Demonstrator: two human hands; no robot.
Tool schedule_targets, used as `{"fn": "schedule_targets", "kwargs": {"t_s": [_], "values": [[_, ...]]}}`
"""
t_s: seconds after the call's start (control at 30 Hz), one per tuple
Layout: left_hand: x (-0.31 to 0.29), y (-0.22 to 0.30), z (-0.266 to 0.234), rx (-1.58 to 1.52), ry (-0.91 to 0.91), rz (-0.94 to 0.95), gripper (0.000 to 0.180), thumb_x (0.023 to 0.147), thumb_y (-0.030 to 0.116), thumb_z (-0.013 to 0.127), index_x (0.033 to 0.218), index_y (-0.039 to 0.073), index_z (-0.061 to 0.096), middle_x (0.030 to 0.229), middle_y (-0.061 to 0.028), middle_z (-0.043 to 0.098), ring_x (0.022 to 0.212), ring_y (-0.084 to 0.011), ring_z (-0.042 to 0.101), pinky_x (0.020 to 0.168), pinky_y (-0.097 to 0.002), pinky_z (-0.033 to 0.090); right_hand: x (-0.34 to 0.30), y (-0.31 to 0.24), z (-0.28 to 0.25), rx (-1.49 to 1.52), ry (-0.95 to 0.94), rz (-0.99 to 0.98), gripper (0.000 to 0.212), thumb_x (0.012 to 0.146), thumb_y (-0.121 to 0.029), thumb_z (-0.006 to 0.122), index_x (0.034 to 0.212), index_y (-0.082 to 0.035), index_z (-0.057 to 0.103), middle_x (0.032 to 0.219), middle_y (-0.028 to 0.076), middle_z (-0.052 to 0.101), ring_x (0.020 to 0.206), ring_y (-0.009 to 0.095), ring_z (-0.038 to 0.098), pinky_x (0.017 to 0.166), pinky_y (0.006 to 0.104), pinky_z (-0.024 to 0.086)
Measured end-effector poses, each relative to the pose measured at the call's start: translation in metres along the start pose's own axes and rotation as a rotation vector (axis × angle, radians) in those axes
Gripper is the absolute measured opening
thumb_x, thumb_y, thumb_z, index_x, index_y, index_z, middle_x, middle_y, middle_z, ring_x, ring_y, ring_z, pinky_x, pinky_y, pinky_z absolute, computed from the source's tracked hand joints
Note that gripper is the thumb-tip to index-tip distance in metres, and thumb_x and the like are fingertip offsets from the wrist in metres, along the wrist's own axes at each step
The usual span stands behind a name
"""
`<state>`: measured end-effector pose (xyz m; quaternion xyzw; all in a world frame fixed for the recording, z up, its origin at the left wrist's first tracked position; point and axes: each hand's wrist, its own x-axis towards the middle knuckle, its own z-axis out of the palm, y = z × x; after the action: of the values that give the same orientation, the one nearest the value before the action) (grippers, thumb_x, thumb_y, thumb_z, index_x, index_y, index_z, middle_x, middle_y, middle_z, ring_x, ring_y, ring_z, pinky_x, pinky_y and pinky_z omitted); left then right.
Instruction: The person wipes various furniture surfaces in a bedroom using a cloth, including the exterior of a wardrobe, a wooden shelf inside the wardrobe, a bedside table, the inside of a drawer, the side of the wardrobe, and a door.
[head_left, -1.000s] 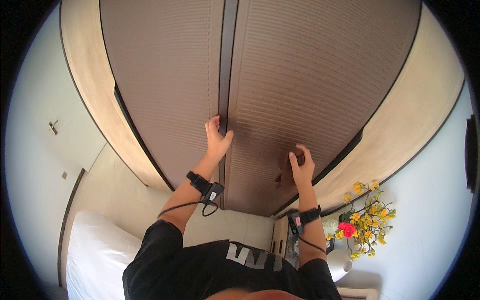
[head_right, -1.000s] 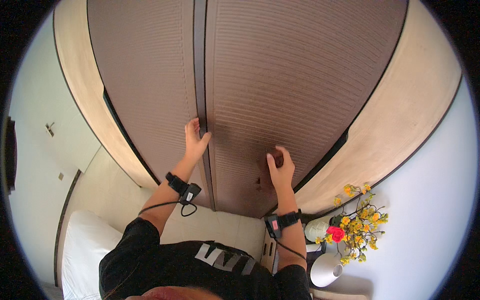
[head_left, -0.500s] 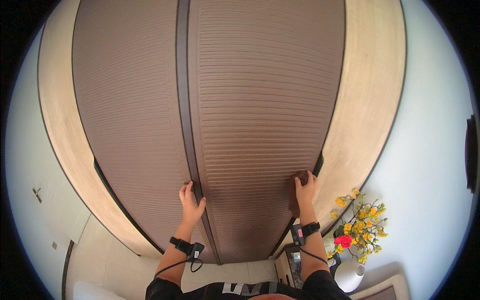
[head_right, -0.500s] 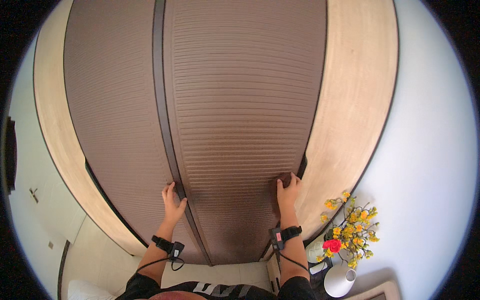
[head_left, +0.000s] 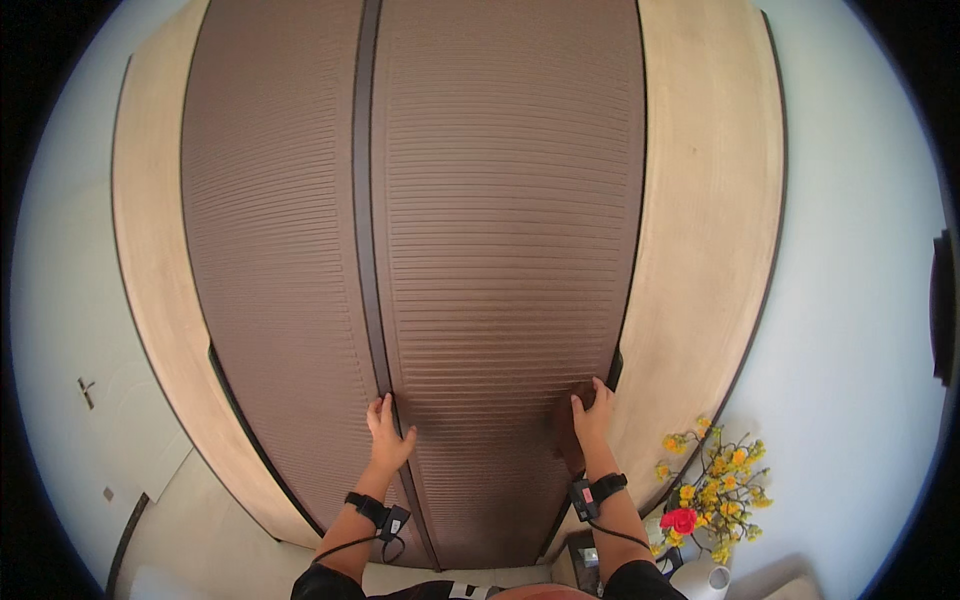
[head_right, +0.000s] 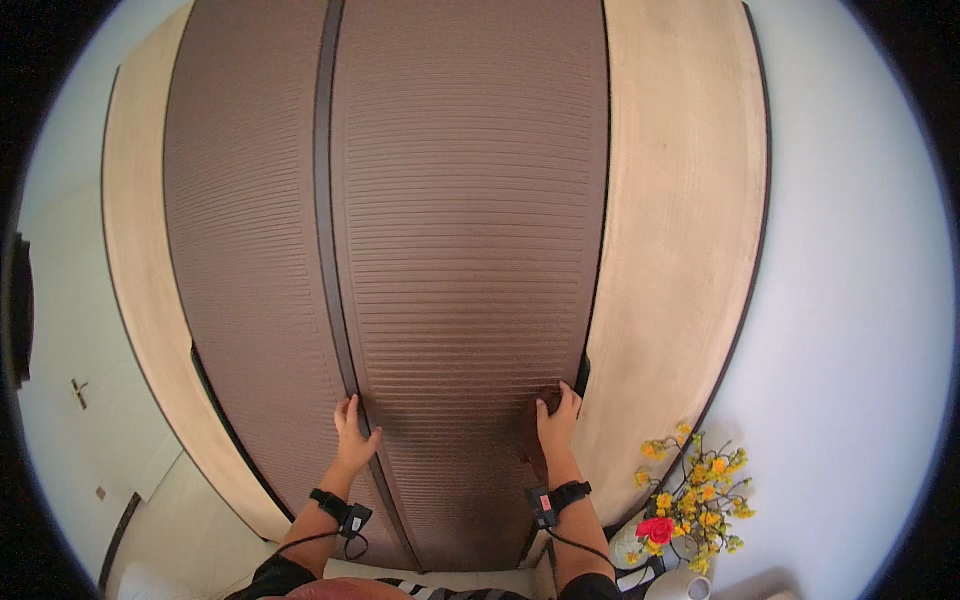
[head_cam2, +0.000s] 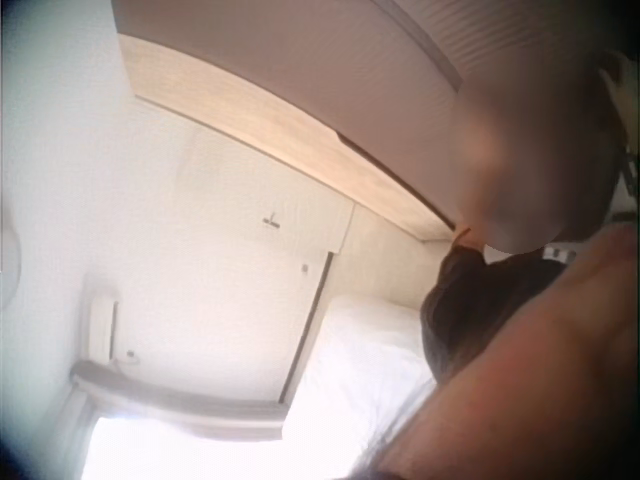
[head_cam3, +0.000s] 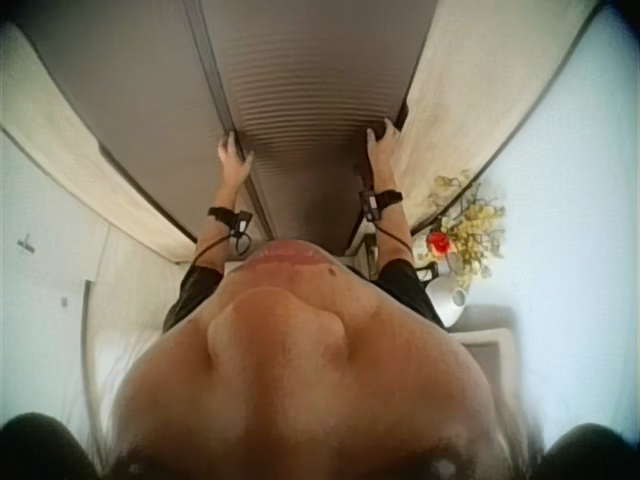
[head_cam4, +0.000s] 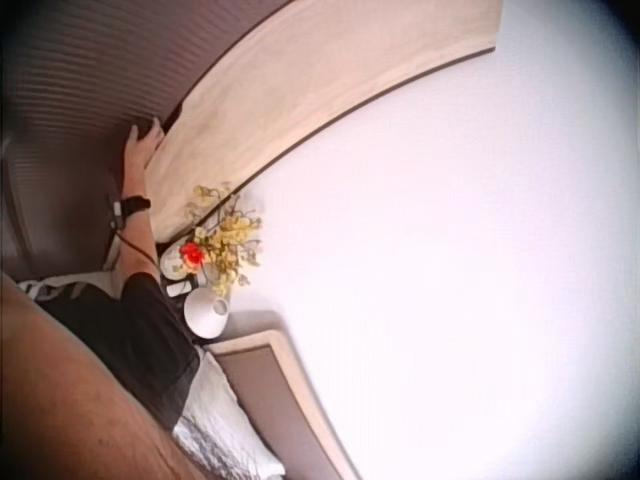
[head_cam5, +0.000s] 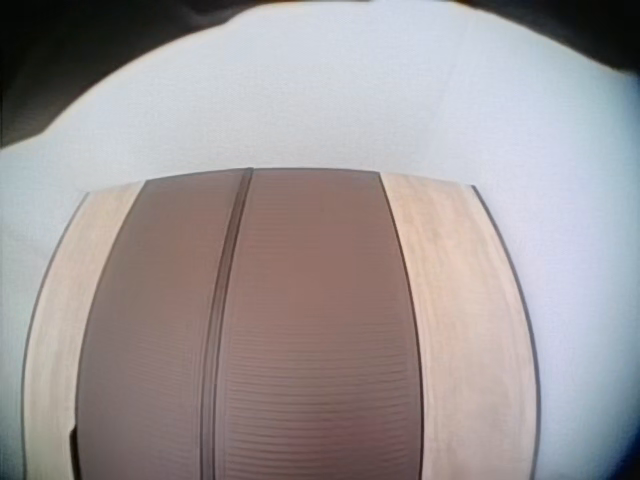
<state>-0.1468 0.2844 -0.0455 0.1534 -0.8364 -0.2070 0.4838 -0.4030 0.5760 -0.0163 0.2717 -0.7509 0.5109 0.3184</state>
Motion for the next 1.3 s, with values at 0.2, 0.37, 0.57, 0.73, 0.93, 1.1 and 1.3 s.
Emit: {"fn": "schedule_targets", "kwargs": {"t_s": [0.2,0.37,0.57,0.73,0.93,1.1,1.3], "values": [[-0.021,-0.011,0.006,-0.012,-0.136,-0.077,0.074,0.071,0.015,0.069,0.134,0.003,0.031,0.137,-0.0266,0.017,0.127,-0.0425,0.023,0.102,-0.0463,0.029,-0.018,-0.004,0.002,-0.142,-0.045,-0.022,0.064,0.081,-0.017,0.064,0.136,-0.011,0.031,0.127,0.018,0.034,0.109,0.037,0.047,0.084,0.041,0.046],[-0.035,0.004,-0.005,0.047,-0.179,-0.091,0.076,0.071,0.013,0.068,0.136,0.007,0.029,0.139,-0.023,0.02,0.127,-0.0405,0.026,0.102,-0.0444,0.031,-0.027,-0.009,-0.014,-0.218,-0.098,-0.121,0.062,0.082,-0.014,0.061,0.136,-0.018,0.032,0.133,0.019,0.03,0.112,0.038,0.045,0.085,0.0411,0.046],[-0.004,0.028,-0.007,0.238,-0.205,0.19,0.08,0.069,0.008,0.068,0.137,0.001,0.025,0.146,-0.0221,0.009,0.133,-0.0386,0.017,0.107,-0.0427,0.024,-0.011,-0.027,-0.018,-0.294,-0.182,-0.304,0.058,0.084,-0.012,0.058,0.136,-0.019,0.034,0.147,0.011,0.015,0.104,0.034,0.054,0.076,0.0375,0.051],[-0.015,0.022,0.024,0.384,-0.31,0.161,0.078,0.068,0.008,0.069,0.135,-0.002,0.029,0.145,-0.0253,0.008,0.133,-0.04,0.018,0.107,-0.0433,0.025,-0.023,-0.02,-0.013,-0.291,-0.41,-0.039,0.054,0.082,-0.012,0.06,0.132,-0.017,0.04,0.146,0.008,0.02,0.115,0.035,0.046,0.079,0.0402,0.049],[-0.019,0.003,0.032,0.197,-0.265,0.135,0.083,0.071,0.01,0.07,0.139,0.006,0.024,0.144,-0.0296,0.0,0.132,-0.0468,0.015,0.1,-0.0483,0.033,-0.021,0.027,-0.025,-0.14,-0.045,-0.085,0.045,0.081,-0.015,0.063,0.123,-0.011,0.047,0.133,0.015,0.037,0.101,0.034,0.054,0.081,0.0387,0.048],[-0.026,0.023,0.029,0.28,-0.307,0.07,0.083,0.069,0.011,0.07,0.139,0.006,0.026,0.142,-0.0327,-0.002,0.13,-0.0502,0.014,0.097,-0.0477,0.036,-0.001,0.035,-0.033,-0.109,0.103,0.06,0.049,0.078,-0.022,0.067,0.113,0.005,0.049,0.117,0.022,0.048,0.103,0.036,0.052,0.082,0.0407,0.045],[-0.018,0.028,0.037,0.291,-0.341,0.051,0.083,0.069,0.012,0.071,0.138,0.005,0.026,0.142,-0.0324,-0.002,0.13,-0.0505,0.013,0.097,-0.0486,0.036,0.009,0.069,-0.028,-0.041,-0.112,0.169,0.041,0.082,-0.026,0.061,0.11,0.004,0.053,0.105,0.025,0.057,0.099,0.039,0.054,0.083,0.0415,0.044]]}}
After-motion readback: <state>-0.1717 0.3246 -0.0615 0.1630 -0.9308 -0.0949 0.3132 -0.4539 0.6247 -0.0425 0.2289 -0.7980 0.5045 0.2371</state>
